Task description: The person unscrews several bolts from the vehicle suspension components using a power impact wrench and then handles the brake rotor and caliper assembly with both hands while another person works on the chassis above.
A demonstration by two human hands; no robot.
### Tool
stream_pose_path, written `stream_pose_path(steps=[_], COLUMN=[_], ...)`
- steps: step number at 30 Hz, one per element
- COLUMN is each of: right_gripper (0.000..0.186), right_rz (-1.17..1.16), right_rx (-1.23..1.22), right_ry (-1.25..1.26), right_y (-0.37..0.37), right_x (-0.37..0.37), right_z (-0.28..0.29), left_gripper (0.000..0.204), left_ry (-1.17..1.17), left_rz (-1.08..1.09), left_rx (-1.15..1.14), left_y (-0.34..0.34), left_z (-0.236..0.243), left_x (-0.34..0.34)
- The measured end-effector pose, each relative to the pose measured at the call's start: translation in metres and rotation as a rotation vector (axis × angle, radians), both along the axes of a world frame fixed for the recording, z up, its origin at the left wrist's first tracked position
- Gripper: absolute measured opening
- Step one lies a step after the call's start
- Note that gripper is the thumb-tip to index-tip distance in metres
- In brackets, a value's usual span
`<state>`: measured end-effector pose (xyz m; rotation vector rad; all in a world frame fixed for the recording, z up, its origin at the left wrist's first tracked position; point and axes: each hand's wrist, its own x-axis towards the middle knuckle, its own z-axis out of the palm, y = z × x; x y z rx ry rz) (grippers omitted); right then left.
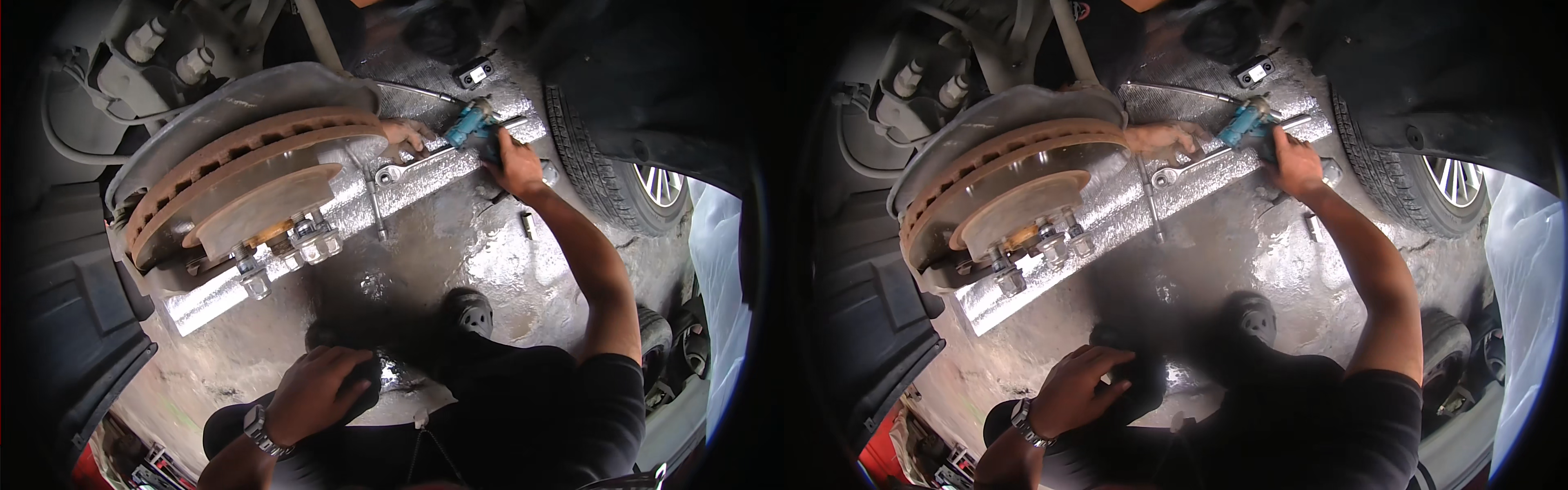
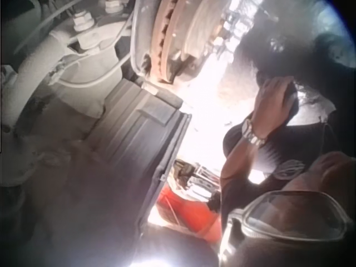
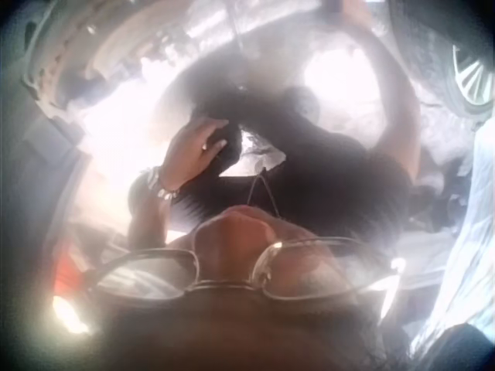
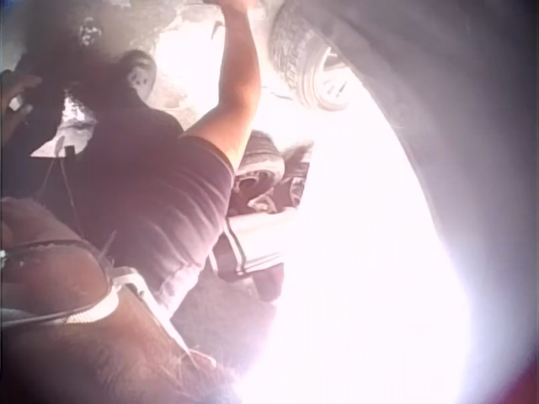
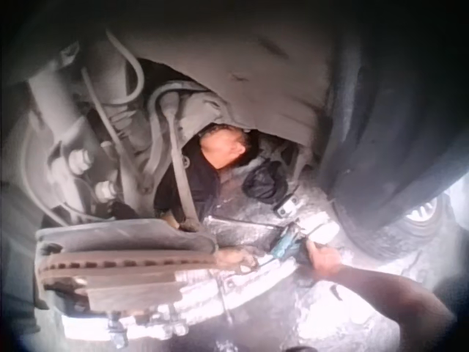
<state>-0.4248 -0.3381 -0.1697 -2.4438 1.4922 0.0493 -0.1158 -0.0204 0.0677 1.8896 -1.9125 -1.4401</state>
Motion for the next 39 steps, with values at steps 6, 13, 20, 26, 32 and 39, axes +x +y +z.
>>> stream_pose_path(steps=[6,13,20,26,32,39], right_gripper=[0.059,0.054,0.054,0.042,0.057,0.044], right_rz=[0.100,0.525,0.595,0.401,0.370,0.482], right_rx=[-0.151,-0.234,-0.122,-0.084,-0.111,-0.164], right_ry=[-0.141,-0.147,-0.047,-0.014,0.053,0.027], right_y=[0.025,0.051,0.073,0.062,0.031,-0.012], right_x=[-0.046,-0.075,-0.069,-0.070,-0.070,-0.057], right_z=[0.018,0.015,0.007,-0.002,-0.005,-0.028], left_gripper=[0.040,0.039,0.039,0.038,0.038,0.039], left_ry=[-0.013,0.021,0.010,0.012,0.030,0.040], left_rz=[-0.008,-0.024,-0.035,0.003,0.023,0.009], left_rx=[0.015,0.012,0.006,-0.010,-0.012,0.030], left_y=[0.000,-0.009,-0.013,-0.012,-0.013,-0.012], left_z=[0.003,-0.004,0.000,0.002,0.001,-0.010], left_x=[0.001,-0.002,-0.005,-0.004,-0.005,0.000])
